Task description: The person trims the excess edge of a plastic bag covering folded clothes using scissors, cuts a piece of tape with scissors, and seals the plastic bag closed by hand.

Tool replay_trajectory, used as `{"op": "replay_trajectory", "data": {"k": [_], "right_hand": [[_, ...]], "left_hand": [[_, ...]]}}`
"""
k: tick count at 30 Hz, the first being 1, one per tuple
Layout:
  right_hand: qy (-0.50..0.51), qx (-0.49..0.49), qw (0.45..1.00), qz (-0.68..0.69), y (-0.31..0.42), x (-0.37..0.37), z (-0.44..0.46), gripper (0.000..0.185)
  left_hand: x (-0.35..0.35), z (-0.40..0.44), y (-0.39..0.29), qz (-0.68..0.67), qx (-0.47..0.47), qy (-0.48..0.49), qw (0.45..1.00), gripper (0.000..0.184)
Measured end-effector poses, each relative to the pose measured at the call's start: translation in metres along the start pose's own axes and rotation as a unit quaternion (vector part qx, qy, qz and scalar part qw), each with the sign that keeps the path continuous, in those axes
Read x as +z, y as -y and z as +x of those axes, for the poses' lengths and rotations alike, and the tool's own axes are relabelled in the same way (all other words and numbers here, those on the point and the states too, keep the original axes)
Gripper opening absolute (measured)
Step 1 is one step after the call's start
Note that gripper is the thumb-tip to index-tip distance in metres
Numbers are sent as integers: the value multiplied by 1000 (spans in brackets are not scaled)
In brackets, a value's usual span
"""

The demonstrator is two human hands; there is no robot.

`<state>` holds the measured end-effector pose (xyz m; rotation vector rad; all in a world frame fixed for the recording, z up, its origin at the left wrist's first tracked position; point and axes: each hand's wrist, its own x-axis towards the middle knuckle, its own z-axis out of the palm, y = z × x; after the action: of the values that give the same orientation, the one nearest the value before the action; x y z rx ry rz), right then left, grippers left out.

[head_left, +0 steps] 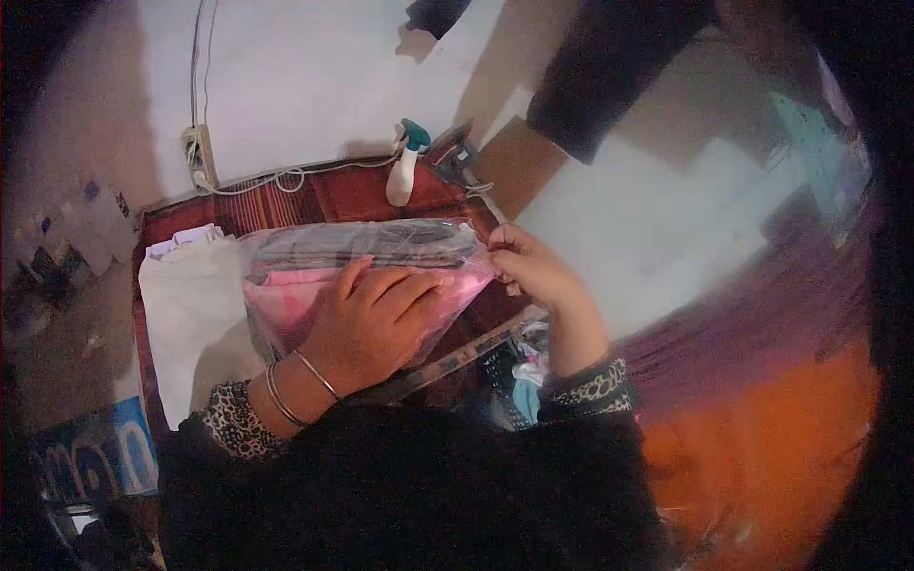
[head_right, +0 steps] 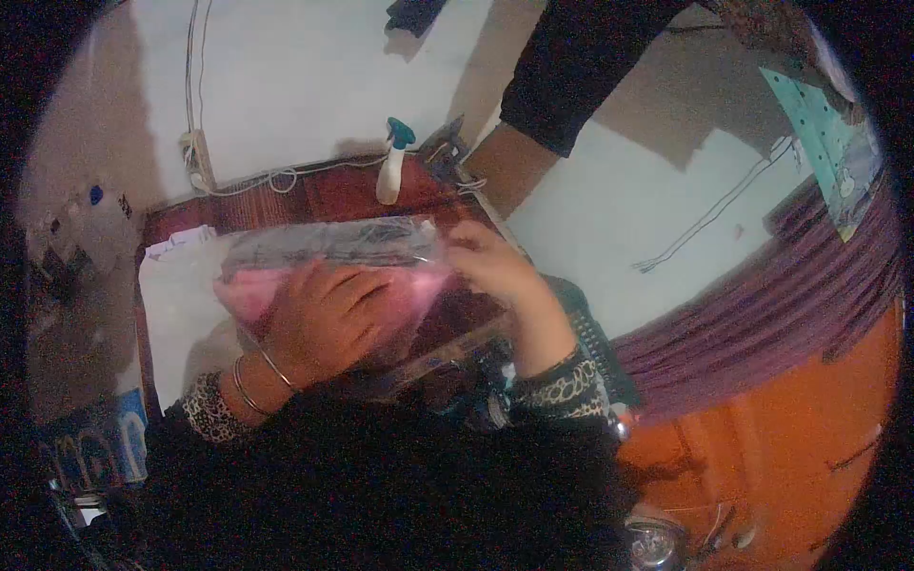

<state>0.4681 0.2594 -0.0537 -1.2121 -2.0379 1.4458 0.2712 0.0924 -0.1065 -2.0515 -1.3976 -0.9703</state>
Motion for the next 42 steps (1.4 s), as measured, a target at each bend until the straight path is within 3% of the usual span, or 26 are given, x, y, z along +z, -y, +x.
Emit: {"op": "replay_trajectory", "data": {"k": [4,6,10,12,13,15,18,21,23,26,29,33,36,38,39,41,42], "right_hand": [[-37,-79,996,-14,-2,16,3,32],[-54,-105,983,-140,-10,19,8,33],[-70,-141,984,-85,-25,13,10,40],[-220,-291,889,-278,-17,17,-10,51],[-216,-294,889,-276,-8,23,-21,51],[-213,-418,773,-426,7,37,-36,55],[-126,-439,734,-503,-18,59,-43,63],[-125,-470,723,-490,-17,38,-47,63],[-116,-498,713,-480,-21,32,-45,53],[-110,-525,761,-365,-17,22,-37,43],[-73,-498,786,-357,-8,25,-22,37],[-42,-590,733,-337,-19,-3,-10,32],[-85,-550,805,-205,-54,-24,5,36],[-115,-380,918,3,-74,-27,23,44],[-112,-381,918,6,-69,-20,20,44],[-19,-359,931,60,-56,10,15,52],[-13,-363,930,64,-58,21,17,52]], "left_hand": [[1,-3,3,4,12,-1,1000,28],[1,-4,3,1,9,5,1000,28],[-3,-13,9,14,10,8,1000,29],[-6,-18,12,20,4,5,1000,29],[-7,-22,13,35,-4,2,999,30],[-13,-23,17,53,-19,4,998,31],[-28,-35,24,84,-60,38,994,34],[-40,-44,33,152,-104,44,982,38],[-48,-57,38,187,-143,43,971,44],[-54,-69,39,224,-156,10,962,48],[-55,-74,40,239,-192,2,952,49],[-55,-86,39,254,-226,6,940,52],[-43,-109,40,169,-285,-82,940,60],[-27,-122,40,-106,-429,-203,874,64],[-17,-132,43,-102,-430,-203,874,64],[-10,-143,47,-223,-460,-211,833,75],[-10,-136,43,-239,-437,-206,842,74]]}}
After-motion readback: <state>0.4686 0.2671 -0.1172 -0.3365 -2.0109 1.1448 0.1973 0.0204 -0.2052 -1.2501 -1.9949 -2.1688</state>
